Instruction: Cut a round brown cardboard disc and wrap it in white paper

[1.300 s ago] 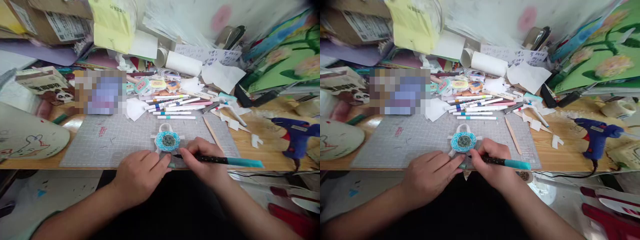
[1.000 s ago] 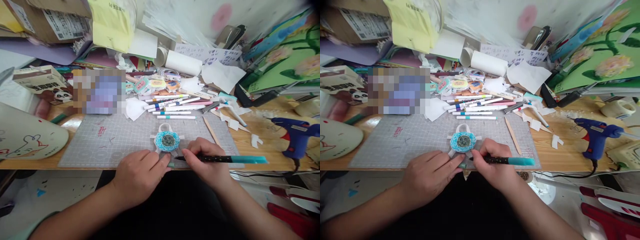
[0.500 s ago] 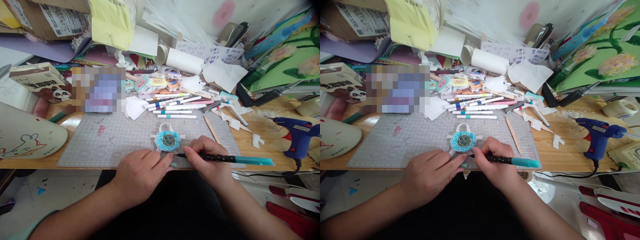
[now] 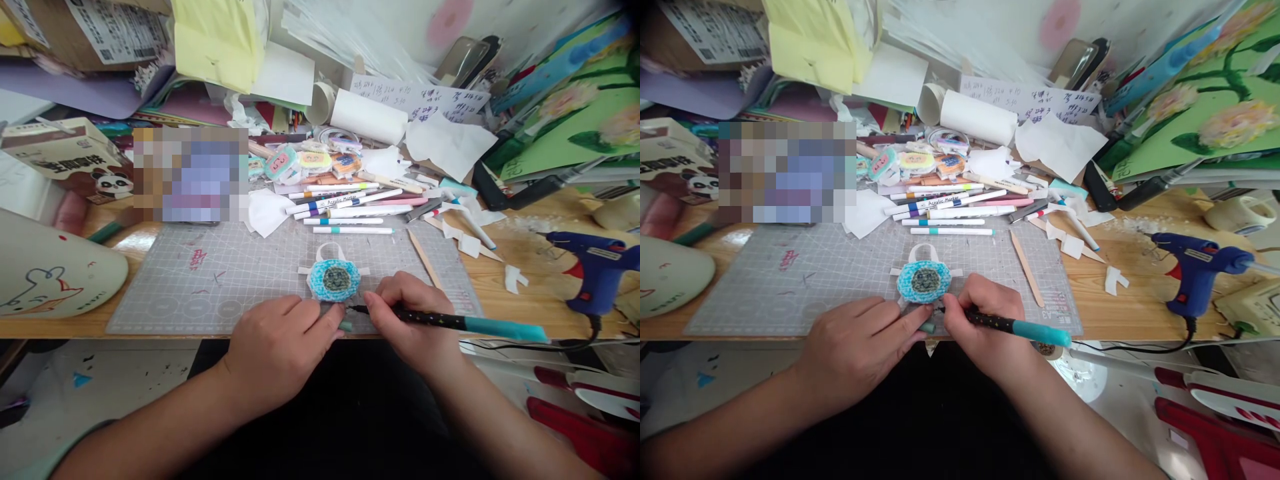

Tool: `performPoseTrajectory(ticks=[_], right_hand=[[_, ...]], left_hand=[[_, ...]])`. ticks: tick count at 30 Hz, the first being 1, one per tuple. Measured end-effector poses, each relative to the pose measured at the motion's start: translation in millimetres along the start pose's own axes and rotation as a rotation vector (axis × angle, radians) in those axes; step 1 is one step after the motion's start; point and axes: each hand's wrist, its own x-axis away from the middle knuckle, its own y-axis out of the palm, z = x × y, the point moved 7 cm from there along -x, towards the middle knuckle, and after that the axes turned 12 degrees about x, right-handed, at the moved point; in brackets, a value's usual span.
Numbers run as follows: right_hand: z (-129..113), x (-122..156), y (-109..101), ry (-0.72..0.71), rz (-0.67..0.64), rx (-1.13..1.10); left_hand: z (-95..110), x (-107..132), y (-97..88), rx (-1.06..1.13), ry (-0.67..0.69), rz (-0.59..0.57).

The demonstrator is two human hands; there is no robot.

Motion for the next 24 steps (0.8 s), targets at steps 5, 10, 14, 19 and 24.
performPoseTrajectory(ticks=[5,10,14,19,24], right_hand=[[0.8,-0.1,-1.2,0.003,0.006,0.012],[1.1,-0.4,-2.9,0.008,0.017,0.012],[2.0,-0.5,-2.5,0.02,0.008,0.026],[0.5,-1.0,-2.3,0.017,0.017,0.018],[0.0,-1.1,-1.3,0.012,0.015,0.037]], left_hand=[[0.8,0.0,-0.2,0.005,0.004,0.001],[0.1,-0.5,0.3,0.005,0.012,0.006],[0.9,-0.3,-0.6,0.009,0.016,0.009],[1.8,0.2,-1.7,0.017,0.018,0.008],[0.1,-0.2,0.3,0.011,0.017,0.0]])
